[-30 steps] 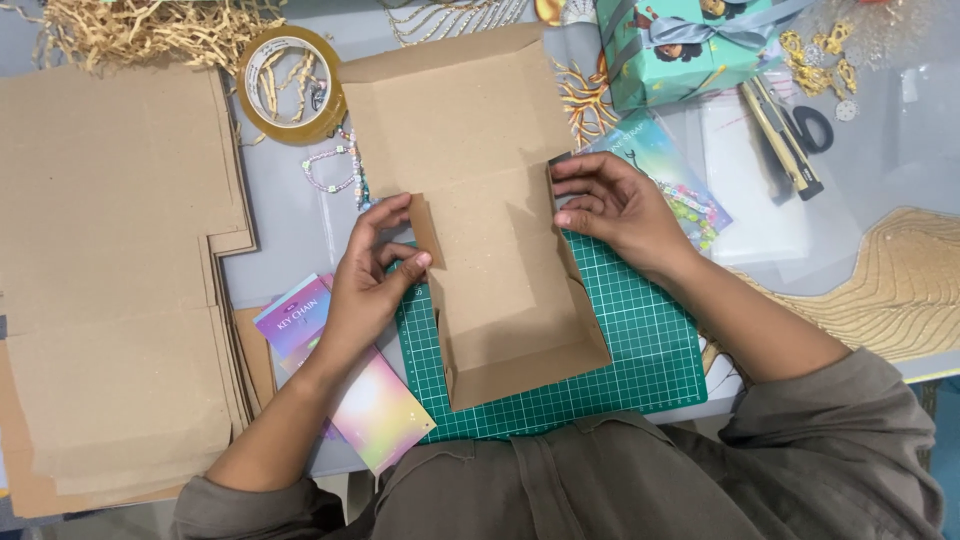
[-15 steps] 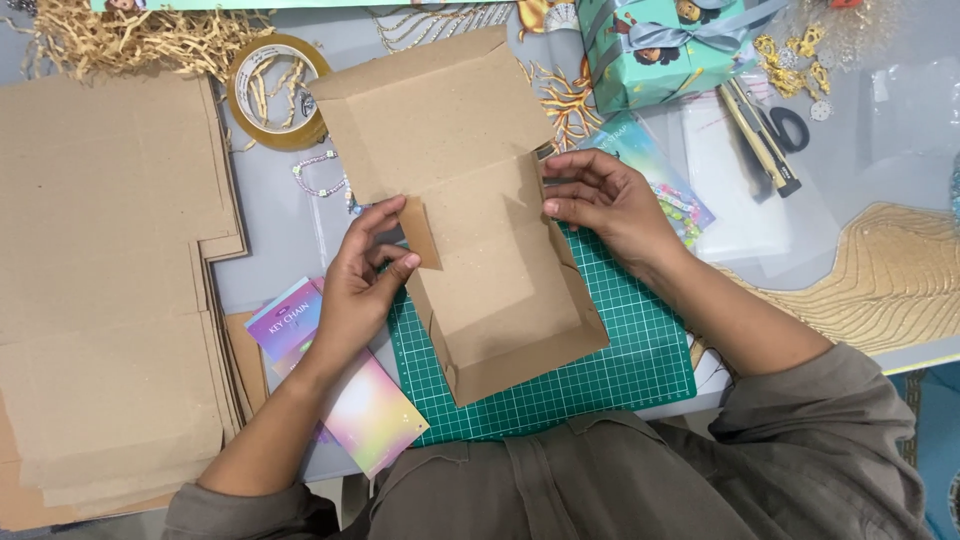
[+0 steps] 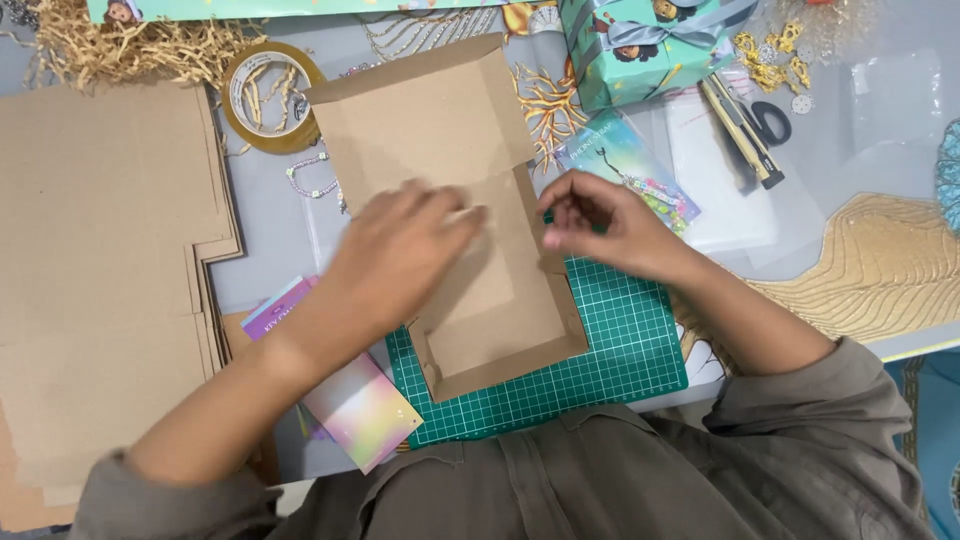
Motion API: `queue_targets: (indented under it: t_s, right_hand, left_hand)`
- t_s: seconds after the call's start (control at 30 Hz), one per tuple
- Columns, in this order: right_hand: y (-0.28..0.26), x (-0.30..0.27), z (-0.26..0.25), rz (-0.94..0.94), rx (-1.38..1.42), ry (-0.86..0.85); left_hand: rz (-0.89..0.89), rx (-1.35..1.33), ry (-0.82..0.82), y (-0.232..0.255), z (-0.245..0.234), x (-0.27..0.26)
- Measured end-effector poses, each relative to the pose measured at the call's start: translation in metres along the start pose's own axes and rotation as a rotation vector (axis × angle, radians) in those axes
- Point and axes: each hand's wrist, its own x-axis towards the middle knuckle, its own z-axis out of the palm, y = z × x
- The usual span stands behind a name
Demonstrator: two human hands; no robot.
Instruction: Assembling a cardboard gift box, filling it with decorative shredded paper, and placing a small packaged item inside.
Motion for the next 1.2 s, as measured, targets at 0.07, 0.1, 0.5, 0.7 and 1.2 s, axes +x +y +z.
queue_targets:
  t_s: [0.07, 0.1, 0.5, 0.7, 1.2]
  right_hand:
    - [-0.004, -0.008, 0.005, 0.006, -0.057, -0.019]
    - [-0.006, -0.011, 0.006, 0.012, -0.112, -0.034]
    - [0.0, -0.014, 0.003, 0.049, -0.155, -0.022]
    - [0.002, -0.015, 0.009, 0.023, -0.121, -0.037]
    - [0.02, 0.012, 0.006, 0.059, 0.064, 0.099]
  left_hand:
    - [0.06, -0.02, -0.025, 0.009, 0.016, 0.03]
    - [0.124, -0.04, -0.052, 0.013, 0.025, 0.046]
    - [-0.143, -0.662, -0.38, -0.009, 0.055, 0.067]
    - [-0.046, -0.691, -0.396, -0.008, 0.038, 0.07]
    - [-0.635, -0.661, -0.174, -0.059, -0.013, -0.048]
